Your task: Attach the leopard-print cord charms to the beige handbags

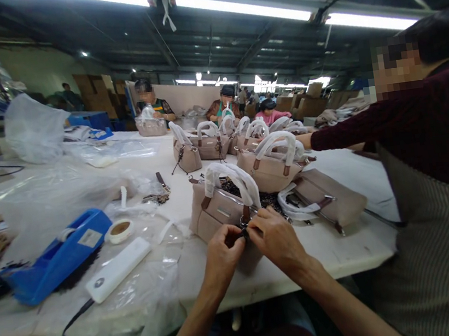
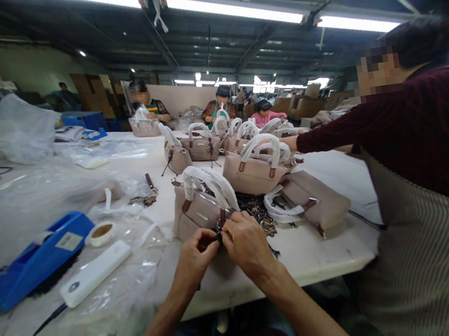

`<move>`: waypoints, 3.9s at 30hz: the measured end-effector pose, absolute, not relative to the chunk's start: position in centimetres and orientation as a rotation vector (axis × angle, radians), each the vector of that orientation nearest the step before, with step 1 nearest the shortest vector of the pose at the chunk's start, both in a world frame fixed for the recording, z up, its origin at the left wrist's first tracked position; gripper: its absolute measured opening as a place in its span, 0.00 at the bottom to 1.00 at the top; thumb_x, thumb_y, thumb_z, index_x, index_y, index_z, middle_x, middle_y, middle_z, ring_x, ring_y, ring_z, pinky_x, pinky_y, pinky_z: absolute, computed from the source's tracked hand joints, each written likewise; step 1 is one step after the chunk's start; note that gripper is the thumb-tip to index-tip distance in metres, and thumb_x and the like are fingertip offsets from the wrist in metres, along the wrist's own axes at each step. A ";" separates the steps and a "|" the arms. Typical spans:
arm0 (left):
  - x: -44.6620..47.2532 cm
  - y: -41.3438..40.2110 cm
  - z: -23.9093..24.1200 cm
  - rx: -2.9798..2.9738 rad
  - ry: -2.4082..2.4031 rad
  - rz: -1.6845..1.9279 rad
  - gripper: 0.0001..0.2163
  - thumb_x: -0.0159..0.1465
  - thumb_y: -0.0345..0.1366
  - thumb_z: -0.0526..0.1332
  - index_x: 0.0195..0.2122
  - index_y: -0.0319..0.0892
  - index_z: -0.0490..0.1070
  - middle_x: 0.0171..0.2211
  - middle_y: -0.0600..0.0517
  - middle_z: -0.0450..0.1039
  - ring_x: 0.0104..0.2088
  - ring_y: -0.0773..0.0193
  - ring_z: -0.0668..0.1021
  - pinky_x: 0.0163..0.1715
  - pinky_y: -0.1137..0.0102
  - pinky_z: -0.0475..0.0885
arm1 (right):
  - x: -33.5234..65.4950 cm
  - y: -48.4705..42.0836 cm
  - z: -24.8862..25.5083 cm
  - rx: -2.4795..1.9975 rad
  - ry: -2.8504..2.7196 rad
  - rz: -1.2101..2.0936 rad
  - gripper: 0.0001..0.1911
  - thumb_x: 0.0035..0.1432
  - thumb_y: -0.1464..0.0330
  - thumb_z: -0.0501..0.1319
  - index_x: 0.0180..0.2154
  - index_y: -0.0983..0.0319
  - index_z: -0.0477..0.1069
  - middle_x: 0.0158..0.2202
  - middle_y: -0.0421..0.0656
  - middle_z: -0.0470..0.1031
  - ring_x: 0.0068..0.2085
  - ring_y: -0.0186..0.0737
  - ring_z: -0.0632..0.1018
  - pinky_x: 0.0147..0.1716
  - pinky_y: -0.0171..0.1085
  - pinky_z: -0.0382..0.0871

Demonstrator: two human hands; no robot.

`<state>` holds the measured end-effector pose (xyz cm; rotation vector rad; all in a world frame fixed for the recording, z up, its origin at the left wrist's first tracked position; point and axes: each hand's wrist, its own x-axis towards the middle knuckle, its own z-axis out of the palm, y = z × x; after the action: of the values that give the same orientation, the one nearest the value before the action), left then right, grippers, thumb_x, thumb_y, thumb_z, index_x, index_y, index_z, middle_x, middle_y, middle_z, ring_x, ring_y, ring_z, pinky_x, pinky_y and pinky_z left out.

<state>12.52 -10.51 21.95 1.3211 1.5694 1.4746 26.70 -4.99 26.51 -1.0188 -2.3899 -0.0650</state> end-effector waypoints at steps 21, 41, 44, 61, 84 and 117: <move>11.7 -8.1 21.4 1.877 1.697 1.350 0.07 0.60 0.28 0.58 0.35 0.45 0.73 0.38 0.51 0.72 0.38 0.61 0.76 0.41 0.68 0.69 | 27.1 -3.8 24.2 -0.862 -2.344 0.037 0.11 0.60 0.77 0.57 0.29 0.59 0.72 0.32 0.42 0.72 0.37 0.43 0.72 0.43 0.44 0.62; 11.9 -10.7 21.9 2.044 1.684 1.388 0.06 0.61 0.26 0.55 0.31 0.44 0.67 0.32 0.51 0.69 0.34 0.64 0.73 0.35 0.71 0.66 | 27.2 -4.5 25.9 -0.760 -2.069 0.528 0.07 0.61 0.67 0.59 0.36 0.59 0.76 0.38 0.46 0.77 0.41 0.43 0.77 0.42 0.39 0.72; 11.8 -10.9 22.2 1.880 1.645 1.529 0.05 0.62 0.28 0.55 0.30 0.43 0.67 0.31 0.52 0.68 0.34 0.65 0.73 0.35 0.71 0.66 | 27.0 -4.6 25.9 -0.701 -2.154 0.542 0.07 0.60 0.68 0.60 0.35 0.58 0.78 0.35 0.44 0.78 0.39 0.43 0.78 0.40 0.39 0.73; 12.6 -8.5 21.5 1.805 1.986 1.374 0.04 0.58 0.34 0.62 0.35 0.44 0.72 0.38 0.49 0.73 0.42 0.53 0.73 0.43 0.62 0.65 | 27.1 -5.0 26.3 -0.868 -2.110 0.906 0.07 0.58 0.65 0.60 0.31 0.58 0.75 0.26 0.39 0.75 0.25 0.37 0.75 0.25 0.34 0.69; 9.9 -7.4 22.1 1.180 1.200 1.278 0.08 0.56 0.39 0.62 0.32 0.39 0.72 0.25 0.56 0.71 0.26 0.68 0.71 0.29 0.73 0.64 | 26.5 -5.2 25.9 -0.959 -2.353 0.036 0.10 0.59 0.74 0.59 0.27 0.61 0.73 0.30 0.41 0.70 0.34 0.37 0.73 0.35 0.34 0.63; 9.9 -7.5 24.4 1.826 1.622 1.215 0.04 0.57 0.32 0.58 0.28 0.42 0.72 0.30 0.51 0.74 0.35 0.60 0.75 0.37 0.69 0.65 | 25.4 -4.9 23.1 -0.998 -2.256 -0.073 0.14 0.63 0.77 0.53 0.29 0.61 0.72 0.31 0.43 0.72 0.31 0.38 0.75 0.31 0.36 0.61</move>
<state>9.86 -7.49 24.41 1.8260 1.6224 1.2146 25.40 -4.89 23.06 -0.9984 -2.2564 -0.0735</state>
